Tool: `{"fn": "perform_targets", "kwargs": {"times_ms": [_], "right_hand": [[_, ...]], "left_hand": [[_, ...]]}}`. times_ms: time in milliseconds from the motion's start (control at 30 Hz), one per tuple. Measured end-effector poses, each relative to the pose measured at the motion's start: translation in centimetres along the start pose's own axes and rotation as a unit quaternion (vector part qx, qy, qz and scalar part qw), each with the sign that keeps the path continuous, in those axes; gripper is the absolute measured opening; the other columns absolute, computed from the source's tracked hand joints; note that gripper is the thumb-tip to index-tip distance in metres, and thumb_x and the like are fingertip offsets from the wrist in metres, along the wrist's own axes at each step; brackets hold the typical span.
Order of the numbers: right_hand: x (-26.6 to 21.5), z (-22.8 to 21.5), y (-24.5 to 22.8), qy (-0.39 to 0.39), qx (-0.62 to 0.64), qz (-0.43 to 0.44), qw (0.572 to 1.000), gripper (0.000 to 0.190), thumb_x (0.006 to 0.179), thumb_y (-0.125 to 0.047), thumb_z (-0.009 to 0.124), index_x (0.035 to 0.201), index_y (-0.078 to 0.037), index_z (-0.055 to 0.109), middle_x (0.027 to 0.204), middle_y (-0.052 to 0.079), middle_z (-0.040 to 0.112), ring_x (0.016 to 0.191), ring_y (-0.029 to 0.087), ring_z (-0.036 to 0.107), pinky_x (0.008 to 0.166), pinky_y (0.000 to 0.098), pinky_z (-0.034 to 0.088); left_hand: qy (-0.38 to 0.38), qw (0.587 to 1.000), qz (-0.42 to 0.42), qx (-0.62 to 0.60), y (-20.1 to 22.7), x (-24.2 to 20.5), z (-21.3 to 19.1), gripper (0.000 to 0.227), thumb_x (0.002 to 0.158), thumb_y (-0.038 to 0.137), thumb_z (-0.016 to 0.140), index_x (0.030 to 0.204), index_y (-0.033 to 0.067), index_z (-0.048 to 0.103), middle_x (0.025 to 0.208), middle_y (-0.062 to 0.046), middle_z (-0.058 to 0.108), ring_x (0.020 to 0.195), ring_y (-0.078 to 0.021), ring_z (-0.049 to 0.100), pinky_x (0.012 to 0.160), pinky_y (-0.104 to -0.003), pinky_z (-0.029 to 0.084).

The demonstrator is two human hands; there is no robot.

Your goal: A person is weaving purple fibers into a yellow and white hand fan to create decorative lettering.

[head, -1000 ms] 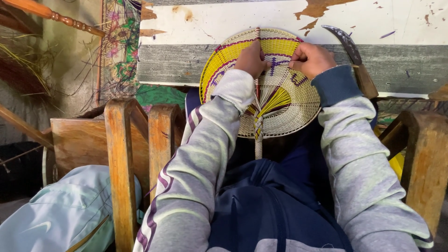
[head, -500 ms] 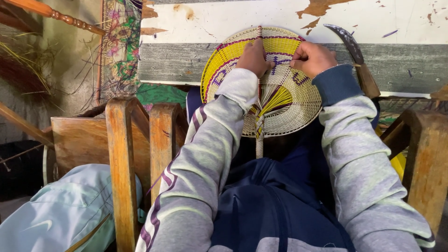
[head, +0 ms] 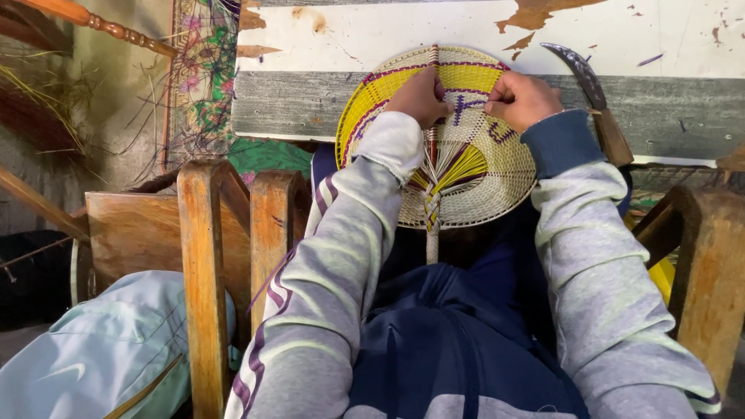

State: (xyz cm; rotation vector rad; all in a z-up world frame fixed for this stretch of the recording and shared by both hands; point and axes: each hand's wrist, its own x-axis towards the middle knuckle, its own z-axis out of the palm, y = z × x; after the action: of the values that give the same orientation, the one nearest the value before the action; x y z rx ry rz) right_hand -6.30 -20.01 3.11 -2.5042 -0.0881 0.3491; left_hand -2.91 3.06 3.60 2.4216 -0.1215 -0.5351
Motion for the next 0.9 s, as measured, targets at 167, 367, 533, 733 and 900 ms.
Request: {"fn": "perform_targets", "kwargs": {"times_ms": [167, 367, 533, 733, 900], "right_hand": [[-0.2, 0.0, -0.2, -0.007, 0.004, 0.001, 1.000, 0.017, 0.098, -0.035, 0.076, 0.092, -0.025, 0.064, 0.088, -0.008, 0.070, 0.087, 0.023, 0.062, 0.101, 0.0503, 0.025], [-0.4, -0.3, -0.7, -0.012, -0.002, 0.009, 1.000, 0.017, 0.098, -0.034, 0.076, 0.092, -0.024, 0.063, 0.089, -0.006, 0.070, 0.088, 0.024, 0.062, 0.102, 0.0506, 0.025], [-0.2, -0.1, -0.3, -0.007, -0.004, 0.000, 1.000, 0.018, 0.098, -0.035, 0.076, 0.092, -0.024, 0.063, 0.088, -0.007, 0.070, 0.087, 0.025, 0.062, 0.099, 0.0507, 0.025], [-0.3, -0.3, -0.9, -0.014, -0.013, 0.015, 1.000, 0.015, 0.098, -0.036, 0.074, 0.094, -0.025, 0.064, 0.091, -0.007, 0.070, 0.090, 0.024, 0.061, 0.099, 0.0470, 0.025], [-0.6, -0.5, -2.5, -0.044, -0.045, 0.051, 0.997, 0.018, 0.106, -0.039, 0.058, 0.107, -0.022, 0.059, 0.112, 0.003, 0.069, 0.103, 0.036, 0.063, 0.112, 0.0633, 0.016]], "left_hand": [[0.001, 1.000, -0.007, 0.018, 1.0, -1.1, -0.4, 0.033, 0.074, 0.028, 0.078, 0.093, 0.0188, 0.053, 0.102, -0.005, 0.066, 0.088, -0.0238, 0.063, 0.075, -0.041, 0.049], [-0.014, 1.000, -0.013, 0.009, 1.3, -1.7, -0.9, 0.033, 0.077, 0.036, 0.073, 0.093, 0.0191, 0.050, 0.099, -0.003, 0.063, 0.084, -0.0220, 0.059, 0.073, -0.040, 0.046], [-0.009, 1.000, -0.010, 0.009, 1.0, -0.9, -0.5, 0.037, 0.071, 0.028, 0.079, 0.093, 0.0189, 0.052, 0.100, -0.004, 0.065, 0.087, -0.0228, 0.061, 0.073, -0.040, 0.047], [-0.014, 1.000, -0.027, -0.003, 1.3, -1.0, -0.8, 0.037, 0.070, 0.023, 0.081, 0.091, 0.0189, 0.052, 0.095, -0.002, 0.067, 0.083, -0.0213, 0.061, 0.071, -0.040, 0.048], [-0.015, 0.999, -0.024, 0.016, 1.0, -0.8, -0.9, 0.041, 0.070, 0.032, 0.084, 0.094, 0.0204, 0.053, 0.098, -0.001, 0.069, 0.087, -0.0227, 0.065, 0.074, -0.041, 0.048]]}}
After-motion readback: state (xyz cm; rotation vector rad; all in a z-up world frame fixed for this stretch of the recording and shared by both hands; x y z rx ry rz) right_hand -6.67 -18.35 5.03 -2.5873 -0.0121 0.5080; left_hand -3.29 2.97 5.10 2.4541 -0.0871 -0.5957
